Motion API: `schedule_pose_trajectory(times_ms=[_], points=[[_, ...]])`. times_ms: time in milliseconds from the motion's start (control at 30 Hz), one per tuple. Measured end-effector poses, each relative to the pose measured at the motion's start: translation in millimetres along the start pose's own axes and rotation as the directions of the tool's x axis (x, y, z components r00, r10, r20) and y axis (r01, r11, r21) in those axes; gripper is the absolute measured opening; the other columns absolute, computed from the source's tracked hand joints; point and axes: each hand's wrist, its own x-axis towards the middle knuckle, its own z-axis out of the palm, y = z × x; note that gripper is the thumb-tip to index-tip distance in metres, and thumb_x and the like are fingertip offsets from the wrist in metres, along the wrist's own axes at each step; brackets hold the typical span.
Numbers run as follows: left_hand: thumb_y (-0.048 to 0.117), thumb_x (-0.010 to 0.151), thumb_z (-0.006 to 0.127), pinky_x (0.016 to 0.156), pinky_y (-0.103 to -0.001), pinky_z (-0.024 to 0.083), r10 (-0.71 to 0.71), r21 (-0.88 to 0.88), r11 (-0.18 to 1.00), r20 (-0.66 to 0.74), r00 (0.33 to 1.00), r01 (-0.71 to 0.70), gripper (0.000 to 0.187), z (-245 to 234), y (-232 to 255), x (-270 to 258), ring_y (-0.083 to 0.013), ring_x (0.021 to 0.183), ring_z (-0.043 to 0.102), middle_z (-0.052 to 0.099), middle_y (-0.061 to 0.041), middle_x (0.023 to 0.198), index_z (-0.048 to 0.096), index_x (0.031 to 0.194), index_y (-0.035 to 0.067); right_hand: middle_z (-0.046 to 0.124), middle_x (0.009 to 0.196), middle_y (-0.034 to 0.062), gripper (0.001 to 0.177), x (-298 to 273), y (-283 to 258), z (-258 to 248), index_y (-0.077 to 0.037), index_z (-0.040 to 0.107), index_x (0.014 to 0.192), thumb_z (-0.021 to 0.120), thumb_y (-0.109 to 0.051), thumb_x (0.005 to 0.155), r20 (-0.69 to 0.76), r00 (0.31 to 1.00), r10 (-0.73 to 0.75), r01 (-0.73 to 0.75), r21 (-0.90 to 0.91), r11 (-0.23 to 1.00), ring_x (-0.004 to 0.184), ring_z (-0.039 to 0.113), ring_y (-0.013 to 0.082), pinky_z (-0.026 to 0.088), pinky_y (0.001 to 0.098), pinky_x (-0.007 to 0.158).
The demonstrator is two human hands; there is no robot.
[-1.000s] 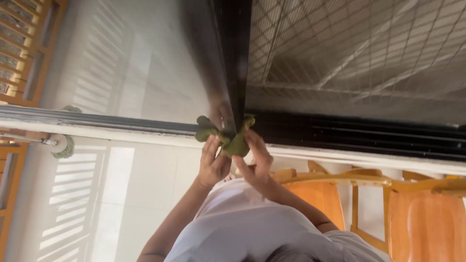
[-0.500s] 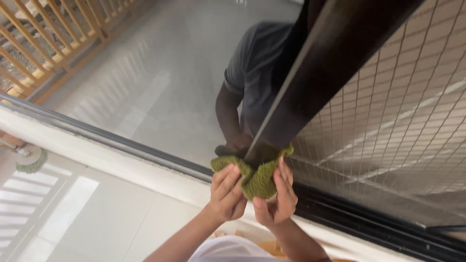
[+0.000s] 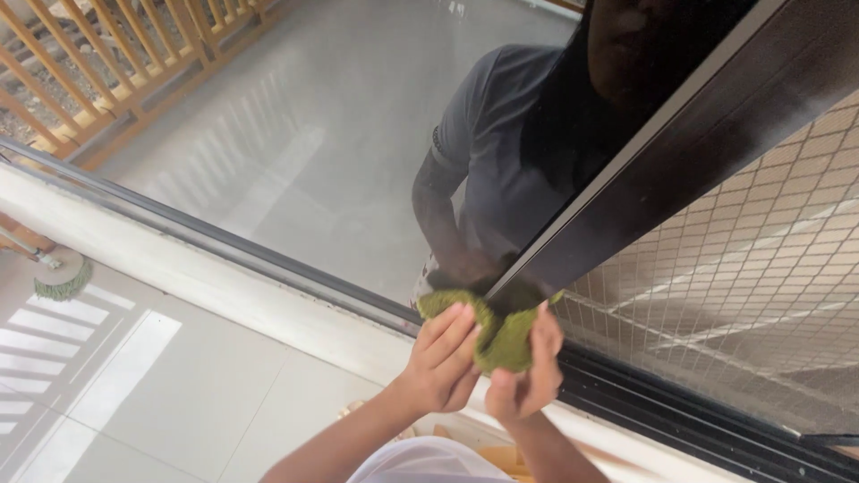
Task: Cleaning a sliding glass door and its frame using a cloth
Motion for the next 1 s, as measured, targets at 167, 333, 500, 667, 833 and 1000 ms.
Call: schedule_pose_trajectory(times_ms=[167, 333, 500, 667, 833, 1000], points=[[0.015, 0.104, 0.051, 0.103, -0.049, 0.054, 0.052, 0.023, 0.998, -0.049, 0.997, -0.051, 0.033, 4, -4, 18, -0.0481, 0.124, 0.063, 0.061, -0.027, 0.134, 0.064, 0.125, -0.007, 0.056, 0.138, 0.0346, 0.063, 17, 3, 3, 0.007, 0.051, 0.137, 0.053, -0.046, 0.102, -0.088, 0.996, 0.002, 0.001, 0.033, 0.999, 0.126, 0.057, 0.0454, 0.049, 0.0552, 0.109], [0.008, 0.102, 0.056, 0.094, -0.043, 0.053, 0.028, 0.031, 0.999, 0.056, 0.998, -0.03, 0.027, 5, -22, -42, -0.0385, 0.125, 0.065, 0.064, -0.02, 0.135, 0.065, 0.127, 0.0, 0.057, 0.137, 0.0347, 0.063, -46, 13, 0, 0.007, 0.05, 0.134, 0.051, -0.048, 0.104, 0.007, 0.999, 0.048, -0.047, -0.068, 0.997, 0.12, 0.059, 0.0458, 0.048, 0.0538, 0.104], [0.009, 0.084, 0.071, 0.099, -0.053, 0.053, -0.055, -0.134, 0.989, -0.001, 0.998, 0.054, 0.056, 1, -19, -57, -0.0485, 0.122, 0.063, 0.062, -0.031, 0.138, 0.058, 0.136, -0.007, 0.066, 0.125, 0.0359, 0.055, -88, -1, 9, 0.012, 0.064, 0.115, 0.069, -0.038, 0.093, -0.117, 0.993, -0.004, -0.012, -0.137, 0.991, 0.108, 0.063, 0.0508, 0.044, 0.0587, 0.094], [0.01, 0.088, 0.065, 0.104, -0.056, 0.051, 0.119, -0.416, 0.894, -0.135, 0.984, -0.165, 0.057, -1, -19, 32, -0.0545, 0.126, 0.058, 0.053, -0.037, 0.144, 0.052, 0.14, -0.006, 0.058, 0.132, 0.0413, 0.059, -45, -8, 36, 0.021, 0.054, 0.127, 0.049, -0.034, 0.104, -0.223, 0.974, -0.044, 0.007, -0.163, 0.987, 0.123, 0.056, 0.0529, 0.032, 0.063, 0.113], [0.013, 0.1, 0.061, 0.112, -0.049, 0.051, 0.142, -0.427, 0.884, -0.147, 0.979, -0.193, 0.049, -50, 11, 149, -0.0485, 0.137, 0.057, 0.052, -0.032, 0.148, 0.052, 0.147, 0.002, 0.05, 0.14, 0.0392, 0.057, -28, -5, 51, 0.02, 0.047, 0.134, 0.049, -0.028, 0.104, -0.191, 0.981, -0.039, -0.023, -0.309, 0.951, 0.131, 0.049, 0.0488, 0.031, 0.0581, 0.117], [0.056, 0.109, 0.076, 0.096, -0.023, 0.063, 0.17, 0.238, 0.958, -0.031, 0.985, -0.158, 0.05, -86, 39, 241, -0.0089, 0.133, 0.08, 0.072, 0.005, 0.141, 0.063, 0.139, 0.019, 0.043, 0.147, 0.0371, 0.056, -36, -16, 34, 0.019, 0.04, 0.142, 0.048, -0.022, 0.103, -0.163, 0.986, 0.016, -0.091, -0.464, 0.881, 0.139, 0.042, 0.0447, 0.03, 0.0532, 0.121]])
